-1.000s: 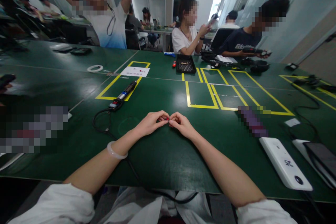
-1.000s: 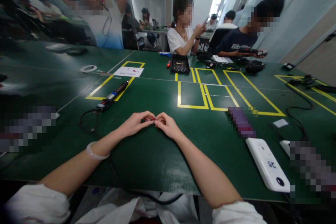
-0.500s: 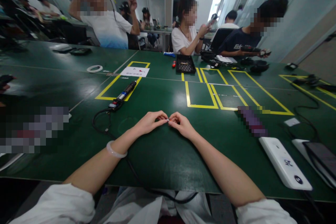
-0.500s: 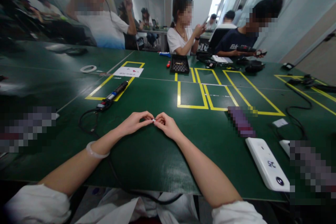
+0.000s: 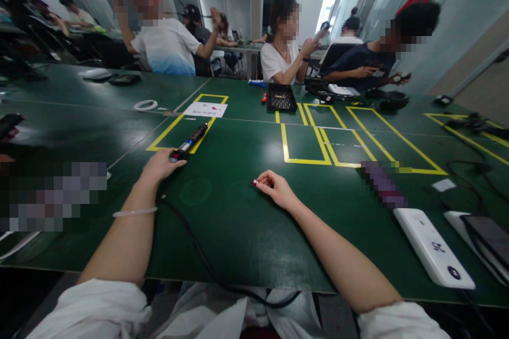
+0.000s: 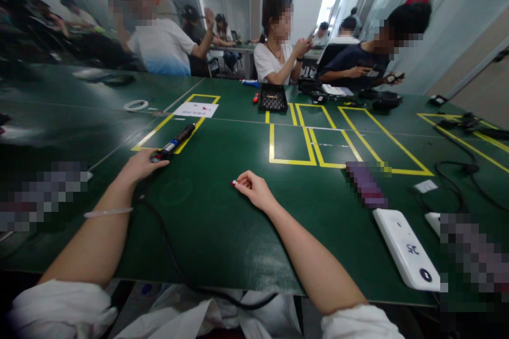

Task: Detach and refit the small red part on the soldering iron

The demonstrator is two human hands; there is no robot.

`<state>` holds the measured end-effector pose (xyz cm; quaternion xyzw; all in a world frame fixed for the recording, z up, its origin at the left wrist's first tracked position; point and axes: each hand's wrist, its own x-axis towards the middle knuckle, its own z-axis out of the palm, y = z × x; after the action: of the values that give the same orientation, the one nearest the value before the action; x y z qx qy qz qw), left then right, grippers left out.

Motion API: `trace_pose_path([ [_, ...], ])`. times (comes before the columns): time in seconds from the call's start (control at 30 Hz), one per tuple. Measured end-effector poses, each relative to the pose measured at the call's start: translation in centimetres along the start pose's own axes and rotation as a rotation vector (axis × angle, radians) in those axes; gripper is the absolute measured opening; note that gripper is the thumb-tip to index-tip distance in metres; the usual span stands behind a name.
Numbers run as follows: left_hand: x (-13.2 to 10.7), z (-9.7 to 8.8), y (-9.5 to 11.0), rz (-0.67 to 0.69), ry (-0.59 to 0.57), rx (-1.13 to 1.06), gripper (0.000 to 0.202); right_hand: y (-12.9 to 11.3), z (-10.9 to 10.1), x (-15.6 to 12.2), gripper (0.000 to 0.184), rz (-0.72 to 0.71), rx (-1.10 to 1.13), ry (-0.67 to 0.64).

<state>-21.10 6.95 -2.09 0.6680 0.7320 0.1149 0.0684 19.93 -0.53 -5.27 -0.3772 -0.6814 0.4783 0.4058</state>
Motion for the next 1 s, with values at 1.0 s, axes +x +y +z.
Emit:
trace_pose_path([
  [1.0, -9.3, 3.5, 19.2, 0.605, -0.057, -0.032, 0.06, -0.8, 0.2, -0.2, 0.013, -0.058, -0.371, 0.022],
])
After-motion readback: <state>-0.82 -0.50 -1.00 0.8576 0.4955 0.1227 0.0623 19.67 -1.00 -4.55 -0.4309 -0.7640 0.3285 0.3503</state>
